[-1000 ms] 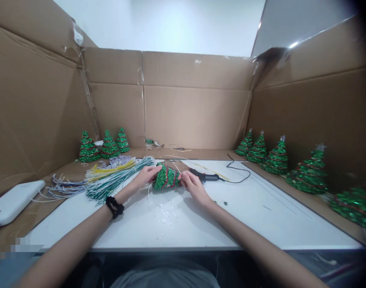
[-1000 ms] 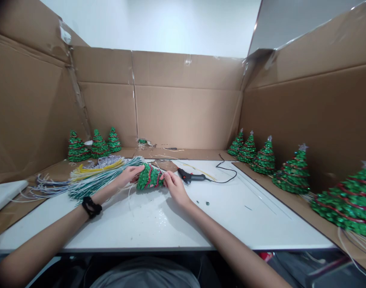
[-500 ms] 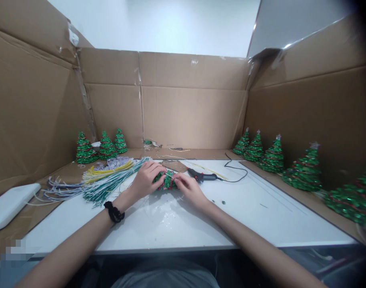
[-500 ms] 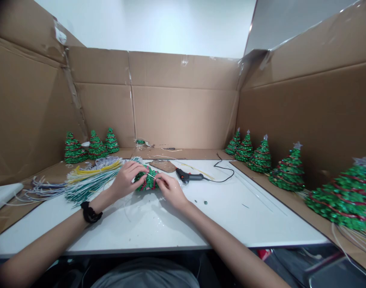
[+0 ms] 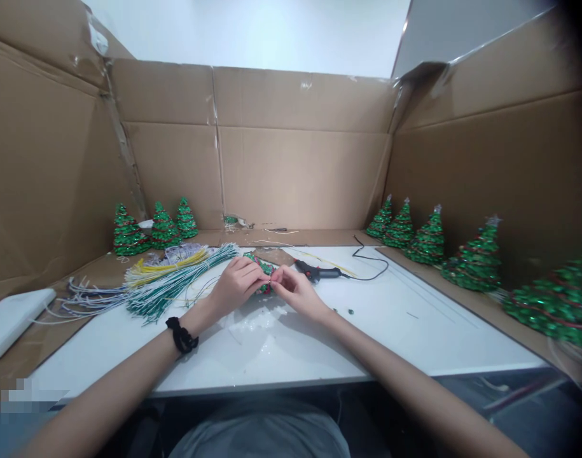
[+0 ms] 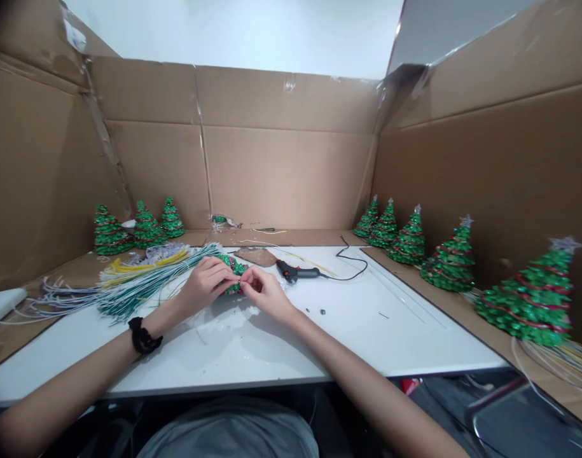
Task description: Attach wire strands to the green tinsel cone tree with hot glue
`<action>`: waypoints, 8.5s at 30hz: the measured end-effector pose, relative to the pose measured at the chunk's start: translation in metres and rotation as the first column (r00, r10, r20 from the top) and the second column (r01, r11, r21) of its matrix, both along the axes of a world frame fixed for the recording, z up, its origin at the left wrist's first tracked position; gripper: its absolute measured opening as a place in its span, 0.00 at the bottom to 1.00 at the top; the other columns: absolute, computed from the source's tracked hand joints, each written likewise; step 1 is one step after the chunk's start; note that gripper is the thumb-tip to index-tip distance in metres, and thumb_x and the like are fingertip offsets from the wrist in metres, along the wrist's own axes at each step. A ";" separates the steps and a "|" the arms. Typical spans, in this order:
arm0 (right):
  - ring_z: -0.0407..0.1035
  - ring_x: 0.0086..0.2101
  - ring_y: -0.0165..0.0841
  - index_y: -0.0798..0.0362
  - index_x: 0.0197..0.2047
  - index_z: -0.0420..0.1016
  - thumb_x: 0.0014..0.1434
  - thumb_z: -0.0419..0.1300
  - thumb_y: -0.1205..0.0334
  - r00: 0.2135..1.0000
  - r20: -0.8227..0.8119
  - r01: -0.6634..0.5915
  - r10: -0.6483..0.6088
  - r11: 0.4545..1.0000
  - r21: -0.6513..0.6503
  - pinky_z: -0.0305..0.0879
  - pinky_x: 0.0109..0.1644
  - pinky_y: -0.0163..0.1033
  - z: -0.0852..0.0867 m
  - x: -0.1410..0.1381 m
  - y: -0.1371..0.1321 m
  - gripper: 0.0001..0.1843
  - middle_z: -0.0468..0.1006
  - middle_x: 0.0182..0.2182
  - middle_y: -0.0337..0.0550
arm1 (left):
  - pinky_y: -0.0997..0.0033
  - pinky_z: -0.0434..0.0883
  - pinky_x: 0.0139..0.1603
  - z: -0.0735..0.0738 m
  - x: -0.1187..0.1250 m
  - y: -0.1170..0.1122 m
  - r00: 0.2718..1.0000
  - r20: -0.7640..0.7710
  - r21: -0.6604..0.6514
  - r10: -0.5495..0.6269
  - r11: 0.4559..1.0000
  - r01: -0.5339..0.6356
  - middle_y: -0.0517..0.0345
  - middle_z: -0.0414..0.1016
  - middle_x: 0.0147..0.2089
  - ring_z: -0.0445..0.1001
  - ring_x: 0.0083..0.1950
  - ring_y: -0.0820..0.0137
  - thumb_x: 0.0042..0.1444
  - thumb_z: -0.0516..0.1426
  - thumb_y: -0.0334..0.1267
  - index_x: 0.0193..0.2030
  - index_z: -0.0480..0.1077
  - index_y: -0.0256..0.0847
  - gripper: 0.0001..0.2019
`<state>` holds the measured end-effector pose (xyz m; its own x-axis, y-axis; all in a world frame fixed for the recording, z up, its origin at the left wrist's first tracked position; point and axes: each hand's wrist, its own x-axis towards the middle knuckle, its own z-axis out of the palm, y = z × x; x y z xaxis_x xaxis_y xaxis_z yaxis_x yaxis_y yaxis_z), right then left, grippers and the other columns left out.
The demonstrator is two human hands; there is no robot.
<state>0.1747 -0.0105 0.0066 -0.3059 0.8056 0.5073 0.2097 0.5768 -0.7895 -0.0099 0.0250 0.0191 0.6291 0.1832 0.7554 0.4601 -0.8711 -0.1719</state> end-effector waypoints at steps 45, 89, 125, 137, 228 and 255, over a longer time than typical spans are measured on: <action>0.57 0.25 0.27 0.52 0.28 0.60 0.57 0.54 0.54 0.999 0.035 0.009 -0.008 1.000 -0.018 0.53 0.28 0.33 -0.002 0.003 -0.001 0.12 0.63 0.24 0.35 | 0.67 0.59 0.40 -0.001 -0.001 0.002 0.998 -0.047 -0.048 -0.049 0.998 0.047 0.59 0.76 0.33 0.65 0.36 0.68 0.64 0.49 0.36 0.36 0.70 0.39 0.10; 0.56 0.22 0.26 0.52 0.29 0.61 0.56 0.52 0.61 0.962 0.198 0.176 -0.190 0.980 0.089 0.50 0.25 0.30 -0.005 0.002 -0.002 0.06 0.63 0.21 0.33 | 0.69 0.62 0.38 -0.004 0.003 -0.001 0.999 0.032 0.006 -0.038 0.999 0.038 0.58 0.71 0.29 0.65 0.34 0.69 0.65 0.47 0.35 0.34 0.70 0.38 0.12; 0.57 0.21 0.26 0.52 0.28 0.60 0.57 0.52 0.61 0.962 0.192 0.169 -0.192 0.977 0.128 0.50 0.24 0.31 -0.007 0.001 -0.001 0.07 0.65 0.21 0.34 | 0.68 0.62 0.39 -0.003 0.002 -0.002 1.000 0.015 -0.026 -0.005 1.000 0.005 0.56 0.70 0.29 0.66 0.35 0.69 0.65 0.47 0.35 0.34 0.71 0.38 0.14; 0.60 0.24 0.28 0.51 0.30 0.60 0.60 0.50 0.60 0.966 0.205 0.127 -0.159 0.979 0.161 0.54 0.27 0.32 -0.005 0.000 -0.003 0.08 0.67 0.24 0.37 | 0.66 0.61 0.40 -0.003 0.001 -0.003 1.000 0.016 -0.057 -0.009 0.998 0.010 0.57 0.71 0.30 0.65 0.37 0.68 0.64 0.48 0.34 0.34 0.70 0.39 0.12; 0.56 0.20 0.26 0.52 0.31 0.65 0.58 0.50 0.65 0.900 0.368 0.146 -0.233 0.957 0.249 0.48 0.26 0.30 -0.004 0.001 -0.006 0.05 0.65 0.20 0.33 | 0.63 0.60 0.43 -0.001 0.000 -0.006 0.998 -0.065 -0.139 -0.023 0.990 0.013 0.56 0.70 0.30 0.64 0.40 0.65 0.62 0.45 0.32 0.32 0.67 0.39 0.12; 0.55 0.21 0.25 0.53 0.27 0.62 0.57 0.50 0.64 0.950 0.265 0.119 -0.166 0.976 0.183 0.48 0.25 0.30 -0.003 0.000 -0.004 0.08 0.64 0.19 0.33 | 0.64 0.59 0.43 0.000 0.000 -0.007 0.997 -0.071 -0.154 -0.029 0.988 0.018 0.56 0.72 0.32 0.63 0.41 0.65 0.63 0.45 0.32 0.34 0.68 0.39 0.12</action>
<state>0.1751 -0.0145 0.0032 -0.3410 0.7647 0.5468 0.4960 0.6404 -0.5864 -0.0096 0.0179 0.0187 0.6871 0.2776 0.6715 0.4301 -0.9002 -0.0679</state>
